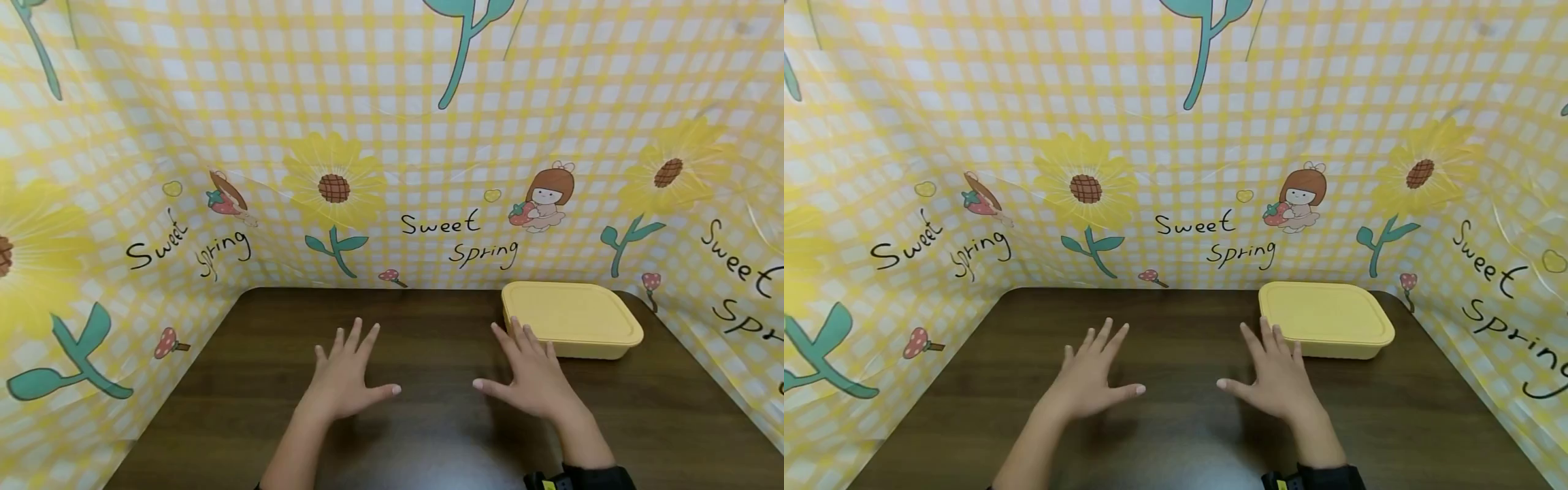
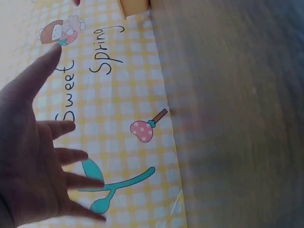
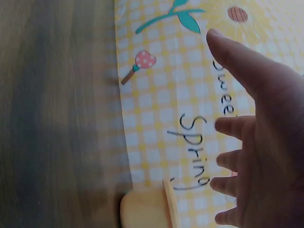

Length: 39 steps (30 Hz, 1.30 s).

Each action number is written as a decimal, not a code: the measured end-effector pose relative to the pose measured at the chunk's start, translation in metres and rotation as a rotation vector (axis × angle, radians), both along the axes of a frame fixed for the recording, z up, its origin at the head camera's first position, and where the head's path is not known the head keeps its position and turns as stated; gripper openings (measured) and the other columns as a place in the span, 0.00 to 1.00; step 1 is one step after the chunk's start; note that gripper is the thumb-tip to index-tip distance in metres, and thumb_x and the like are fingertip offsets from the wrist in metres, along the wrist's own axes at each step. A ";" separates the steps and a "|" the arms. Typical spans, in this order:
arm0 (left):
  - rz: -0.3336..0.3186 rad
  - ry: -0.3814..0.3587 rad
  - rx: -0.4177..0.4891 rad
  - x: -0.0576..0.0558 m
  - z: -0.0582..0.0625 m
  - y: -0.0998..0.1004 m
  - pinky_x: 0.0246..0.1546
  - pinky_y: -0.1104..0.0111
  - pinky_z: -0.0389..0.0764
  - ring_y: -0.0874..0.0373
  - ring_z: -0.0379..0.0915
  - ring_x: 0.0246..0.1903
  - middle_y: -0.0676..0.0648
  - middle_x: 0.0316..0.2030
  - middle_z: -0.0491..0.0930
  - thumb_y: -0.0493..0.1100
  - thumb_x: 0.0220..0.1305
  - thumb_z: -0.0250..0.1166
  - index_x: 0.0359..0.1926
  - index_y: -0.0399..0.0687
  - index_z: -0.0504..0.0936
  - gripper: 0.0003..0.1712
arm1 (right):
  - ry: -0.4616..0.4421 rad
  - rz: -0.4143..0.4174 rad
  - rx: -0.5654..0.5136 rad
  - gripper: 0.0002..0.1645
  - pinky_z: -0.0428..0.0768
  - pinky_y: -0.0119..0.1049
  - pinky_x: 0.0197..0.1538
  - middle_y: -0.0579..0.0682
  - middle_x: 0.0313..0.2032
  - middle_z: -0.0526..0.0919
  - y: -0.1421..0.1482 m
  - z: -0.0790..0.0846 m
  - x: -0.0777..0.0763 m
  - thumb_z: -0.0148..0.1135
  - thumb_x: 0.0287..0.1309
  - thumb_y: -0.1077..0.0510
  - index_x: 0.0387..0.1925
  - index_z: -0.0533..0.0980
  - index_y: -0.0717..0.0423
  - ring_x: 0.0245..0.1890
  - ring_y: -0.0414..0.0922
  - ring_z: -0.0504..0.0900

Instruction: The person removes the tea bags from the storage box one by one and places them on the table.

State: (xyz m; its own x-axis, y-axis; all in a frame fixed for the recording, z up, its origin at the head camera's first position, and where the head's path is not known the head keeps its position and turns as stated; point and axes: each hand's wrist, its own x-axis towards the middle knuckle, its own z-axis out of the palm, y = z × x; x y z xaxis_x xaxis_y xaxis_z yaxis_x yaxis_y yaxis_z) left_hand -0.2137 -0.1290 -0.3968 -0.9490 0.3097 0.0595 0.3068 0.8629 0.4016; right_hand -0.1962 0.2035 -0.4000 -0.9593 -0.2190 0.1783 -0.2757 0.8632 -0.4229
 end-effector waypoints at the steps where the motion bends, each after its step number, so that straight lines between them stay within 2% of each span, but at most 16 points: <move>1: -0.030 -0.028 0.074 -0.004 -0.003 0.001 0.69 0.22 0.46 0.26 0.43 0.79 0.36 0.83 0.44 0.71 0.59 0.70 0.84 0.53 0.52 0.62 | 0.009 -0.015 -0.011 0.62 0.47 0.83 0.69 0.72 0.80 0.48 0.004 -0.001 -0.002 0.68 0.58 0.28 0.81 0.56 0.57 0.78 0.75 0.49; 5: -0.141 -0.195 0.427 -0.022 -0.016 0.017 0.74 0.32 0.53 0.32 0.46 0.80 0.37 0.83 0.47 0.65 0.66 0.68 0.84 0.50 0.54 0.55 | 0.011 -0.097 -0.048 0.63 0.50 0.84 0.67 0.75 0.79 0.47 0.030 -0.005 -0.010 0.66 0.61 0.29 0.81 0.53 0.62 0.76 0.78 0.50; 7: -0.176 -0.303 0.587 -0.032 -0.025 0.032 0.74 0.35 0.59 0.33 0.49 0.79 0.36 0.82 0.49 0.63 0.69 0.66 0.84 0.50 0.53 0.52 | -0.008 -0.149 -0.062 0.64 0.51 0.84 0.65 0.77 0.79 0.45 0.047 -0.006 -0.015 0.64 0.63 0.28 0.82 0.51 0.64 0.76 0.79 0.49; 10: -0.205 -0.462 0.785 -0.048 -0.035 0.061 0.74 0.38 0.62 0.32 0.52 0.78 0.34 0.82 0.49 0.60 0.73 0.63 0.84 0.47 0.52 0.50 | -0.025 -0.239 -0.097 0.64 0.53 0.84 0.64 0.80 0.78 0.40 0.075 -0.006 -0.020 0.60 0.66 0.29 0.81 0.47 0.69 0.74 0.82 0.47; 14: -0.201 -0.617 0.907 -0.067 -0.038 0.098 0.76 0.41 0.60 0.33 0.51 0.79 0.32 0.82 0.46 0.58 0.76 0.60 0.83 0.41 0.49 0.49 | -0.047 -0.384 -0.191 0.64 0.54 0.85 0.63 0.82 0.77 0.31 0.110 -0.006 -0.022 0.55 0.70 0.30 0.80 0.40 0.73 0.72 0.87 0.41; 16: -0.174 -0.675 0.941 -0.074 -0.036 0.114 0.76 0.42 0.60 0.33 0.51 0.79 0.33 0.82 0.47 0.58 0.76 0.59 0.83 0.40 0.48 0.49 | -0.072 -0.449 -0.246 0.65 0.53 0.85 0.63 0.81 0.76 0.27 0.126 -0.006 -0.022 0.53 0.71 0.30 0.80 0.36 0.72 0.71 0.88 0.38; 18: -0.136 -0.721 0.981 -0.081 -0.035 0.131 0.75 0.42 0.62 0.33 0.53 0.78 0.34 0.82 0.49 0.59 0.76 0.60 0.83 0.40 0.48 0.49 | -0.094 -0.510 -0.284 0.65 0.54 0.84 0.63 0.81 0.77 0.27 0.141 -0.006 -0.024 0.51 0.72 0.30 0.80 0.34 0.72 0.72 0.87 0.38; 24: 0.038 -0.781 1.211 -0.097 -0.034 0.186 0.74 0.39 0.63 0.28 0.53 0.76 0.31 0.81 0.50 0.59 0.72 0.64 0.83 0.39 0.48 0.53 | -0.188 -0.641 -0.416 0.64 0.53 0.77 0.71 0.80 0.77 0.32 0.174 -0.006 -0.032 0.47 0.72 0.31 0.80 0.31 0.72 0.75 0.81 0.40; 28: 0.169 -0.776 1.316 -0.102 -0.037 0.210 0.72 0.36 0.63 0.25 0.53 0.76 0.30 0.79 0.52 0.59 0.70 0.66 0.82 0.39 0.50 0.54 | -0.248 -0.666 -0.514 0.63 0.53 0.73 0.74 0.78 0.78 0.30 0.182 -0.011 -0.044 0.45 0.72 0.31 0.80 0.28 0.71 0.78 0.77 0.39; 31: 0.213 -0.766 1.336 -0.106 -0.038 0.222 0.71 0.35 0.64 0.25 0.53 0.75 0.30 0.79 0.52 0.58 0.70 0.67 0.82 0.39 0.51 0.53 | -0.292 -0.702 -0.598 0.64 0.53 0.71 0.76 0.76 0.79 0.29 0.189 -0.017 -0.050 0.43 0.72 0.30 0.80 0.27 0.70 0.78 0.76 0.39; 35: 0.230 -0.752 1.326 -0.110 -0.037 0.235 0.70 0.37 0.67 0.27 0.54 0.75 0.31 0.80 0.53 0.53 0.71 0.67 0.81 0.37 0.53 0.50 | -0.316 -0.742 -0.721 0.63 0.60 0.67 0.75 0.74 0.80 0.30 0.197 -0.026 -0.053 0.43 0.71 0.31 0.81 0.29 0.68 0.77 0.75 0.48; 37: 0.240 -0.747 1.313 -0.109 -0.037 0.240 0.70 0.39 0.69 0.28 0.55 0.75 0.30 0.79 0.54 0.50 0.71 0.67 0.81 0.36 0.55 0.48 | -0.313 -0.744 -0.773 0.61 0.71 0.61 0.70 0.74 0.80 0.30 0.200 -0.029 -0.053 0.44 0.71 0.32 0.81 0.29 0.67 0.76 0.74 0.54; 39: 0.250 -0.747 1.299 -0.106 -0.039 0.245 0.69 0.40 0.70 0.29 0.56 0.75 0.29 0.78 0.56 0.47 0.72 0.67 0.80 0.35 0.56 0.46 | -0.306 -0.743 -0.816 0.60 0.83 0.48 0.59 0.73 0.81 0.33 0.202 -0.032 -0.053 0.44 0.71 0.34 0.82 0.31 0.66 0.76 0.73 0.57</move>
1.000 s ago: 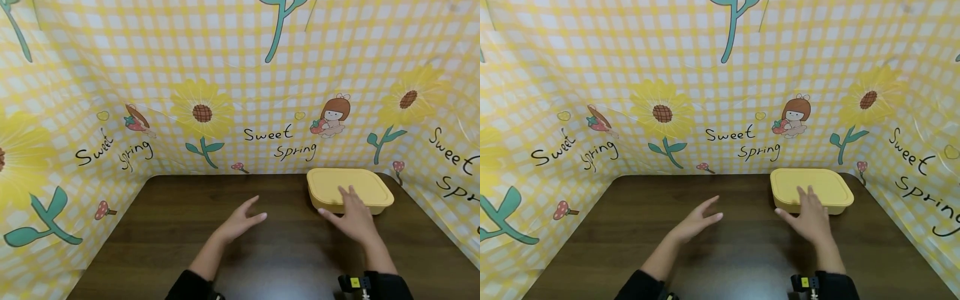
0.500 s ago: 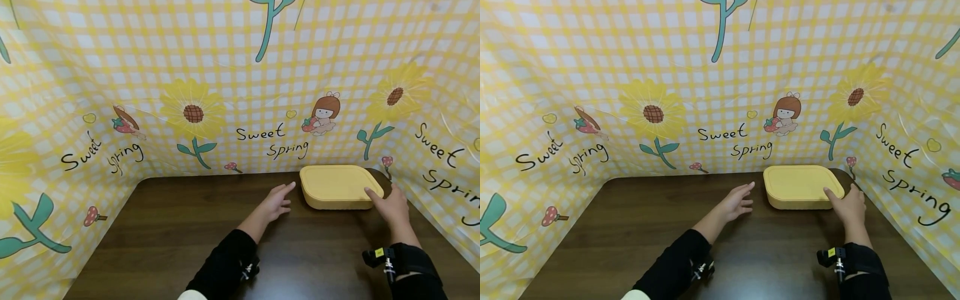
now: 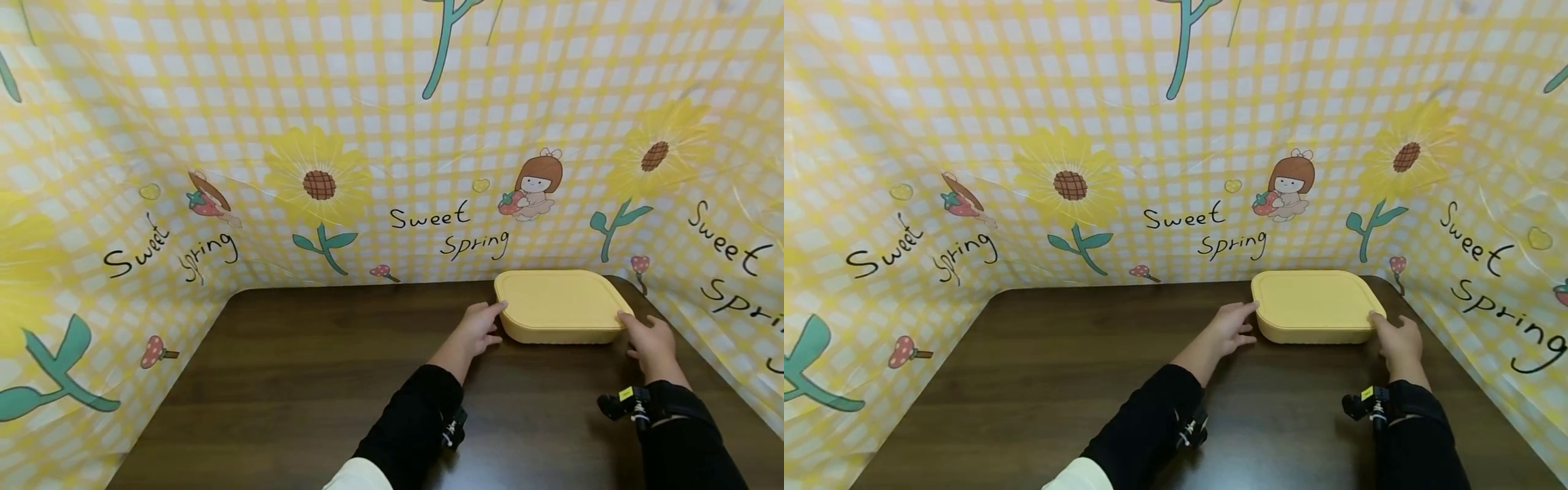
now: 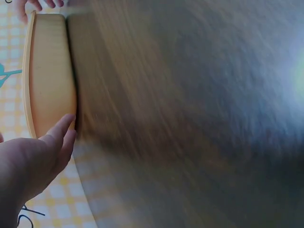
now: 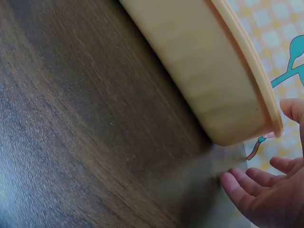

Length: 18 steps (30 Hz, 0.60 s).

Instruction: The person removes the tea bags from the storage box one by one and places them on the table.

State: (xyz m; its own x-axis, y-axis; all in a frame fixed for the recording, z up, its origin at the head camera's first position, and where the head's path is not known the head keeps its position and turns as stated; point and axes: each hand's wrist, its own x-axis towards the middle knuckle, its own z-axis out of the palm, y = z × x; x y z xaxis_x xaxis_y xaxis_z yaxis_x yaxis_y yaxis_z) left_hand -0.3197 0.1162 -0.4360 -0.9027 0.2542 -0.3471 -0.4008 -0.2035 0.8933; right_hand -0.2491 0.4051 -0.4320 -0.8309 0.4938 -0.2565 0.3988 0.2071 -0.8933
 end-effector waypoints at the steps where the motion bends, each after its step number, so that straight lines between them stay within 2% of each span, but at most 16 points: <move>1: 0.000 -0.001 -0.009 0.002 -0.001 0.003 0.69 0.41 0.71 0.29 0.57 0.75 0.29 0.77 0.57 0.46 0.72 0.67 0.80 0.35 0.57 0.45 | 0.006 -0.006 -0.009 0.58 0.86 0.41 0.52 0.73 0.81 0.35 0.001 -0.001 0.001 0.44 0.72 0.35 0.82 0.32 0.66 0.76 0.72 0.58; 2: -0.001 -0.001 -0.017 0.003 -0.002 0.006 0.68 0.42 0.72 0.30 0.57 0.75 0.28 0.77 0.58 0.45 0.72 0.67 0.79 0.34 0.58 0.44 | 0.010 -0.013 -0.015 0.57 0.86 0.36 0.45 0.73 0.81 0.38 0.002 -0.002 0.001 0.45 0.72 0.36 0.82 0.34 0.66 0.75 0.70 0.62; 3: -0.002 0.001 -0.021 0.005 -0.003 0.009 0.68 0.43 0.73 0.30 0.58 0.75 0.28 0.76 0.60 0.44 0.71 0.67 0.79 0.34 0.60 0.42 | 0.010 -0.021 -0.017 0.56 0.85 0.31 0.38 0.73 0.80 0.41 0.003 -0.003 0.002 0.45 0.72 0.36 0.82 0.37 0.67 0.69 0.68 0.71; 5: -0.002 0.017 -0.033 0.007 -0.005 0.014 0.68 0.44 0.73 0.33 0.60 0.75 0.30 0.75 0.63 0.41 0.71 0.68 0.77 0.33 0.63 0.40 | 0.017 -0.033 -0.027 0.54 0.83 0.28 0.32 0.75 0.79 0.48 0.005 -0.005 0.002 0.45 0.72 0.38 0.81 0.42 0.69 0.53 0.57 0.85; 7: 0.004 0.039 -0.044 0.008 -0.005 0.017 0.69 0.45 0.73 0.36 0.62 0.75 0.33 0.74 0.67 0.39 0.70 0.68 0.75 0.33 0.66 0.37 | 0.027 -0.041 -0.037 0.52 0.84 0.29 0.32 0.77 0.76 0.55 0.004 -0.005 0.001 0.46 0.72 0.39 0.80 0.47 0.72 0.34 0.42 0.85; 9: 0.011 0.059 -0.047 0.007 -0.006 0.019 0.69 0.46 0.72 0.39 0.64 0.74 0.36 0.73 0.70 0.38 0.70 0.68 0.74 0.34 0.70 0.34 | 0.042 -0.050 -0.046 0.51 0.85 0.30 0.32 0.78 0.69 0.64 0.003 -0.005 0.000 0.47 0.73 0.40 0.79 0.50 0.74 0.24 0.30 0.78; 12: 0.020 0.069 -0.056 0.005 -0.006 0.021 0.69 0.48 0.74 0.41 0.69 0.72 0.37 0.70 0.74 0.36 0.70 0.67 0.72 0.35 0.73 0.31 | 0.061 -0.052 -0.054 0.50 0.86 0.30 0.32 0.75 0.61 0.69 -0.001 -0.005 -0.002 0.47 0.73 0.41 0.78 0.52 0.76 0.21 0.28 0.78; 16: 0.026 0.071 -0.069 0.004 -0.008 0.021 0.66 0.52 0.77 0.43 0.75 0.67 0.37 0.64 0.78 0.34 0.70 0.66 0.71 0.34 0.73 0.30 | 0.069 -0.042 -0.064 0.49 0.86 0.30 0.32 0.75 0.66 0.67 -0.003 -0.006 -0.003 0.47 0.74 0.41 0.79 0.50 0.74 0.22 0.28 0.77; 17: 0.029 0.073 -0.071 0.004 -0.009 0.022 0.65 0.53 0.78 0.43 0.76 0.65 0.37 0.63 0.79 0.34 0.70 0.66 0.71 0.33 0.73 0.30 | 0.073 -0.036 -0.069 0.49 0.86 0.30 0.33 0.75 0.66 0.67 -0.003 -0.006 -0.004 0.47 0.74 0.42 0.79 0.49 0.74 0.22 0.27 0.77; 18: 0.032 0.076 -0.072 0.004 -0.009 0.022 0.64 0.53 0.79 0.44 0.77 0.64 0.37 0.63 0.79 0.33 0.70 0.66 0.71 0.33 0.73 0.30 | 0.078 -0.032 -0.081 0.49 0.86 0.30 0.33 0.72 0.61 0.73 -0.003 -0.007 -0.005 0.47 0.74 0.42 0.79 0.49 0.74 0.23 0.27 0.77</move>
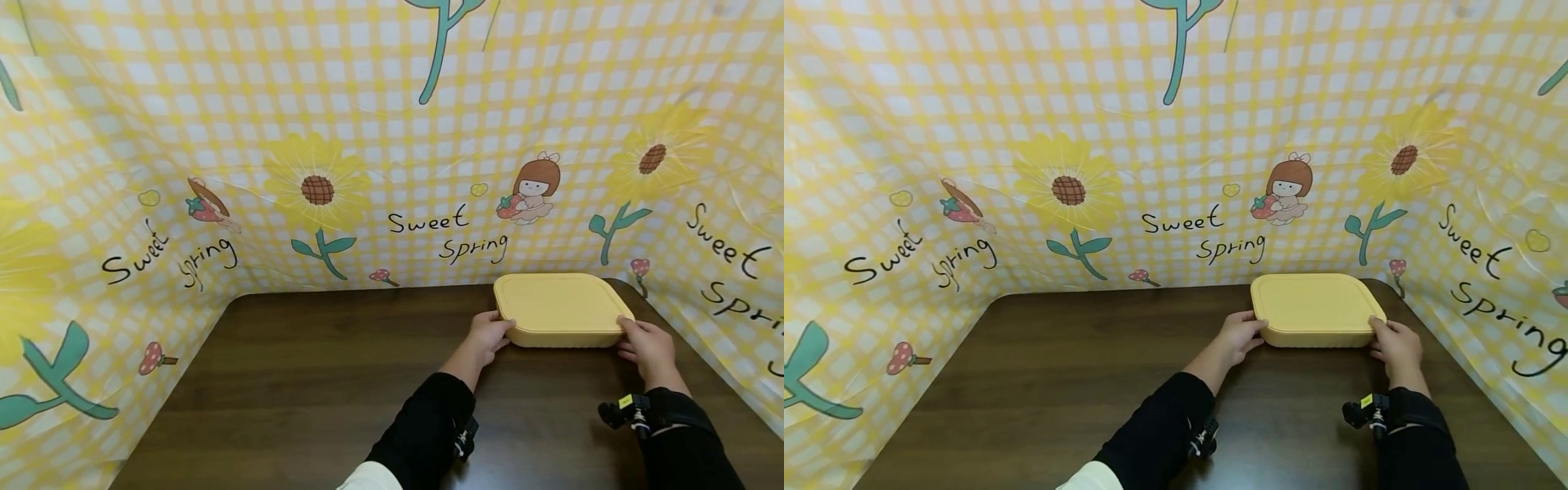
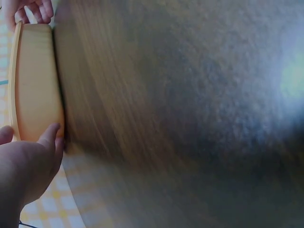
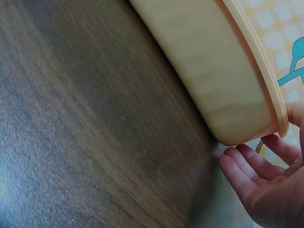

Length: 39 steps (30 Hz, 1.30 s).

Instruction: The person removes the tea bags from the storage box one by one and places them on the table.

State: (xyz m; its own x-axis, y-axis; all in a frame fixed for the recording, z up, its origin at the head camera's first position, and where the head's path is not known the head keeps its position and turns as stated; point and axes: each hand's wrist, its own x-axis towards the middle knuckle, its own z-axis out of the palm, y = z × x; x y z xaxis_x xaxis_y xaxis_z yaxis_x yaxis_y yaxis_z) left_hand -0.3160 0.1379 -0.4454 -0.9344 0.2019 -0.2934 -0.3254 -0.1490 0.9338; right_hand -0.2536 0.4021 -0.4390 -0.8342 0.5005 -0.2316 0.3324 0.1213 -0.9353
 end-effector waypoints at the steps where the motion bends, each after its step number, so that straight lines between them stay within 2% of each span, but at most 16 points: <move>1: 0.009 -0.001 0.011 0.000 0.000 0.001 0.64 0.54 0.79 0.43 0.78 0.64 0.36 0.63 0.79 0.33 0.70 0.66 0.72 0.32 0.72 0.31 | 0.008 0.003 -0.012 0.49 0.85 0.29 0.33 0.67 0.54 0.79 0.000 0.000 0.000 0.48 0.74 0.43 0.79 0.48 0.73 0.23 0.27 0.77; 3: 0.026 0.003 0.022 0.000 -0.001 0.002 0.62 0.54 0.80 0.43 0.78 0.63 0.36 0.62 0.79 0.33 0.70 0.65 0.72 0.31 0.71 0.31 | 0.026 0.004 -0.048 0.49 0.85 0.29 0.34 0.53 0.38 0.83 0.000 -0.001 -0.001 0.49 0.75 0.44 0.79 0.48 0.74 0.23 0.27 0.78; 6: 0.048 0.006 0.030 -0.001 -0.001 0.003 0.61 0.54 0.82 0.43 0.79 0.62 0.36 0.60 0.79 0.33 0.71 0.65 0.72 0.31 0.71 0.31 | 0.046 -0.001 -0.112 0.48 0.85 0.29 0.34 0.33 0.25 0.75 0.001 -0.002 -0.001 0.50 0.76 0.46 0.80 0.47 0.73 0.24 0.27 0.79; 9: 0.061 0.007 0.018 -0.001 0.000 0.005 0.59 0.55 0.83 0.43 0.80 0.60 0.38 0.56 0.79 0.33 0.70 0.66 0.70 0.32 0.73 0.29 | 0.056 -0.013 -0.145 0.47 0.85 0.29 0.34 0.31 0.24 0.74 0.002 -0.002 -0.002 0.51 0.76 0.47 0.80 0.47 0.73 0.24 0.28 0.80; 11: 0.069 0.010 0.010 -0.001 0.001 0.005 0.58 0.55 0.83 0.43 0.81 0.59 0.39 0.55 0.79 0.33 0.70 0.66 0.70 0.32 0.73 0.29 | 0.059 -0.016 -0.146 0.47 0.86 0.29 0.34 0.31 0.25 0.74 0.001 -0.002 -0.002 0.51 0.75 0.47 0.79 0.49 0.73 0.24 0.28 0.80; 13: 0.074 0.017 -0.004 -0.001 0.002 0.004 0.56 0.56 0.85 0.43 0.82 0.57 0.39 0.54 0.80 0.32 0.69 0.65 0.69 0.32 0.74 0.29 | 0.063 -0.022 -0.153 0.43 0.86 0.30 0.33 0.32 0.25 0.74 0.001 -0.002 -0.002 0.53 0.74 0.48 0.77 0.55 0.73 0.24 0.29 0.80; 15: 0.073 0.028 -0.019 -0.001 0.003 0.002 0.53 0.57 0.86 0.44 0.84 0.54 0.39 0.54 0.81 0.31 0.68 0.65 0.68 0.32 0.75 0.28 | 0.067 -0.016 -0.157 0.37 0.86 0.30 0.33 0.33 0.25 0.75 0.001 -0.001 -0.001 0.54 0.73 0.50 0.70 0.62 0.73 0.24 0.30 0.80; 17: 0.074 0.033 -0.038 0.000 0.004 -0.001 0.49 0.58 0.88 0.45 0.85 0.51 0.39 0.52 0.82 0.31 0.66 0.64 0.66 0.33 0.78 0.27 | 0.065 0.007 -0.161 0.32 0.86 0.32 0.34 0.34 0.26 0.75 0.001 0.000 0.001 0.55 0.72 0.52 0.64 0.63 0.74 0.25 0.31 0.81; 18: 0.072 0.035 -0.048 0.001 0.004 -0.003 0.48 0.58 0.88 0.46 0.86 0.49 0.40 0.50 0.82 0.30 0.65 0.64 0.64 0.33 0.79 0.26 | 0.062 0.027 -0.161 0.33 0.87 0.32 0.34 0.34 0.27 0.75 0.001 0.001 0.002 0.55 0.72 0.52 0.65 0.62 0.74 0.25 0.31 0.81; 20: 0.068 0.040 -0.062 0.002 0.003 -0.009 0.45 0.59 0.89 0.47 0.87 0.46 0.41 0.48 0.83 0.30 0.63 0.64 0.62 0.34 0.81 0.25 | 0.049 0.094 -0.152 0.38 0.87 0.32 0.35 0.34 0.28 0.75 0.001 0.002 0.005 0.54 0.72 0.53 0.72 0.57 0.75 0.26 0.31 0.81; 22: 0.056 0.045 -0.073 0.004 0.003 -0.018 0.44 0.60 0.89 0.48 0.87 0.44 0.40 0.47 0.84 0.30 0.62 0.64 0.61 0.34 0.83 0.24 | 0.038 0.176 -0.151 0.46 0.87 0.33 0.36 0.32 0.29 0.76 -0.001 0.004 0.007 0.53 0.73 0.54 0.79 0.46 0.74 0.28 0.31 0.82; 24: 0.038 0.055 -0.077 0.005 0.003 -0.030 0.43 0.61 0.89 0.48 0.87 0.44 0.40 0.47 0.85 0.30 0.62 0.64 0.61 0.34 0.83 0.25 | 0.038 0.256 -0.149 0.50 0.87 0.33 0.38 0.31 0.30 0.77 -0.005 0.005 0.010 0.52 0.74 0.54 0.80 0.37 0.73 0.29 0.31 0.83; 29: -0.017 0.063 -0.098 0.011 0.005 -0.071 0.44 0.61 0.89 0.48 0.87 0.43 0.37 0.49 0.86 0.32 0.65 0.64 0.64 0.34 0.80 0.26 | 0.051 0.378 -0.167 0.50 0.88 0.34 0.41 0.36 0.34 0.79 -0.028 0.007 0.017 0.52 0.74 0.57 0.79 0.36 0.75 0.32 0.33 0.85; 33: -0.046 0.074 -0.109 0.028 0.011 -0.107 0.45 0.60 0.89 0.48 0.86 0.42 0.35 0.50 0.85 0.31 0.66 0.64 0.66 0.32 0.78 0.27 | 0.053 0.421 -0.145 0.50 0.88 0.37 0.42 0.46 0.42 0.78 -0.052 0.008 0.026 0.54 0.72 0.58 0.78 0.38 0.77 0.34 0.36 0.86; 36: -0.050 0.089 -0.095 0.045 0.016 -0.135 0.45 0.59 0.89 0.49 0.87 0.43 0.34 0.51 0.85 0.30 0.66 0.64 0.66 0.29 0.77 0.27 | 0.056 0.451 -0.125 0.49 0.88 0.38 0.43 0.61 0.55 0.73 -0.072 0.009 0.036 0.56 0.72 0.58 0.77 0.40 0.77 0.36 0.37 0.85; 39: -0.046 0.102 -0.088 0.061 0.021 -0.162 0.45 0.59 0.89 0.50 0.86 0.43 0.32 0.53 0.84 0.29 0.65 0.64 0.66 0.27 0.76 0.27 | 0.065 0.477 -0.137 0.47 0.88 0.39 0.44 0.66 0.58 0.67 -0.093 0.008 0.045 0.58 0.71 0.60 0.76 0.43 0.77 0.38 0.37 0.84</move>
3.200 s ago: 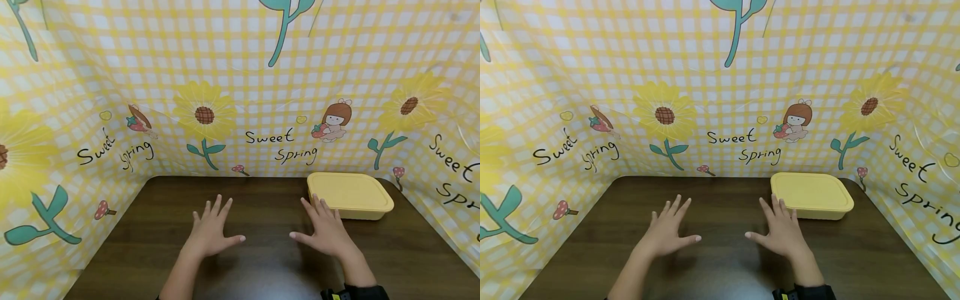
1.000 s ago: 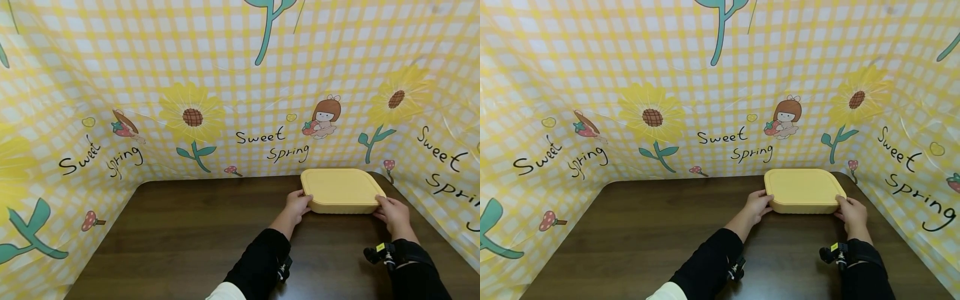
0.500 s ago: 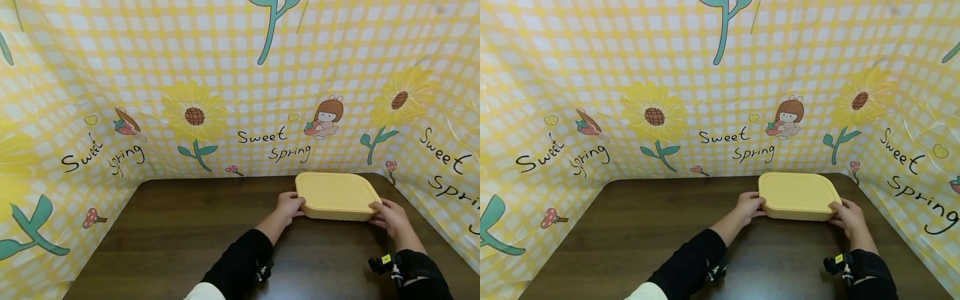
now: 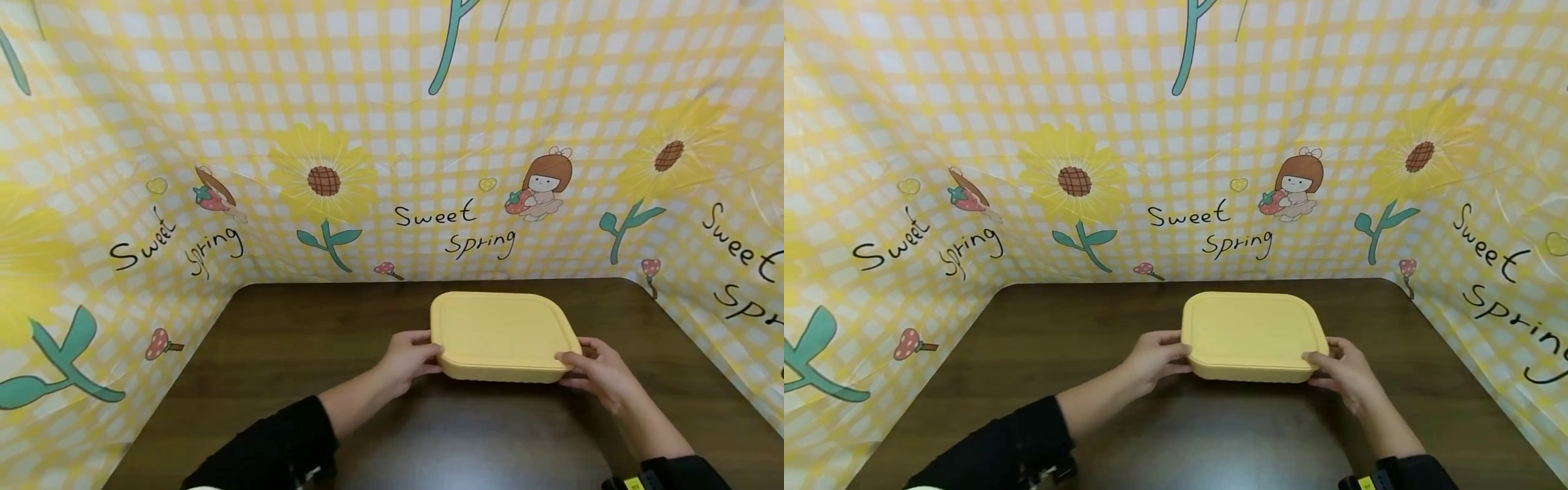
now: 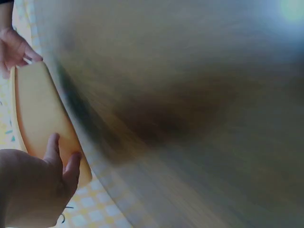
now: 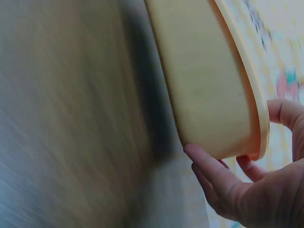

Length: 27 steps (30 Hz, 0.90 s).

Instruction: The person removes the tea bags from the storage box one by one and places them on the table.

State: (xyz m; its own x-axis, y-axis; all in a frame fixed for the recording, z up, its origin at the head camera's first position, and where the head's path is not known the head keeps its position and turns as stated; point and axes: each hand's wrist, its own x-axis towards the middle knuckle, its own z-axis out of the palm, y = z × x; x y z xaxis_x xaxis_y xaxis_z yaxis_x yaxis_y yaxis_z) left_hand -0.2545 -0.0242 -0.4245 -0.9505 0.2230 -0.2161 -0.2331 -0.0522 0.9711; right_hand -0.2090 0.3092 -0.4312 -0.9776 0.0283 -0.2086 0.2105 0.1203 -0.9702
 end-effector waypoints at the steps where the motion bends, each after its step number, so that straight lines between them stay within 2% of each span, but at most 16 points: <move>1: 0.002 0.005 -0.001 0.005 0.002 -0.009 0.45 0.58 0.89 0.50 0.86 0.43 0.31 0.54 0.83 0.28 0.65 0.64 0.66 0.26 0.76 0.28 | -0.001 0.002 -0.018 0.47 0.88 0.39 0.44 0.65 0.57 0.68 -0.007 0.000 0.003 0.59 0.70 0.61 0.75 0.44 0.77 0.38 0.37 0.84; 4: 0.012 0.009 -0.014 0.021 0.007 -0.033 0.47 0.56 0.88 0.50 0.86 0.45 0.28 0.58 0.81 0.28 0.65 0.63 0.67 0.24 0.74 0.29 | -0.006 0.009 -0.064 0.45 0.88 0.39 0.43 0.56 0.49 0.72 -0.029 -0.002 0.011 0.63 0.66 0.64 0.72 0.49 0.77 0.38 0.39 0.84; 8: 0.017 -0.001 -0.025 0.042 0.006 -0.059 0.48 0.56 0.88 0.50 0.85 0.46 0.26 0.60 0.79 0.28 0.66 0.64 0.69 0.23 0.71 0.31 | -0.023 0.007 -0.078 0.43 0.88 0.38 0.41 0.55 0.45 0.74 -0.053 -0.005 0.022 0.65 0.62 0.66 0.70 0.52 0.76 0.37 0.40 0.84; 11: -0.003 -0.008 -0.020 0.053 0.003 -0.074 0.49 0.56 0.88 0.51 0.85 0.47 0.26 0.60 0.79 0.29 0.67 0.65 0.69 0.22 0.69 0.32 | -0.035 0.001 -0.072 0.43 0.88 0.38 0.40 0.56 0.45 0.74 -0.065 -0.006 0.031 0.66 0.61 0.66 0.69 0.54 0.75 0.36 0.42 0.84; 17: -0.008 -0.030 0.002 0.068 0.001 -0.095 0.48 0.59 0.88 0.52 0.86 0.46 0.29 0.58 0.81 0.29 0.66 0.66 0.70 0.20 0.68 0.34 | -0.023 0.009 -0.066 0.41 0.88 0.39 0.40 0.56 0.46 0.74 -0.082 -0.008 0.043 0.69 0.59 0.66 0.66 0.58 0.73 0.36 0.43 0.85; 27: -0.019 -0.052 0.010 0.085 -0.006 -0.112 0.46 0.61 0.88 0.54 0.87 0.43 0.37 0.52 0.85 0.28 0.65 0.66 0.70 0.17 0.65 0.36 | -0.048 0.035 -0.044 0.42 0.88 0.38 0.40 0.61 0.49 0.73 -0.093 -0.009 0.056 0.70 0.58 0.66 0.67 0.57 0.74 0.35 0.45 0.85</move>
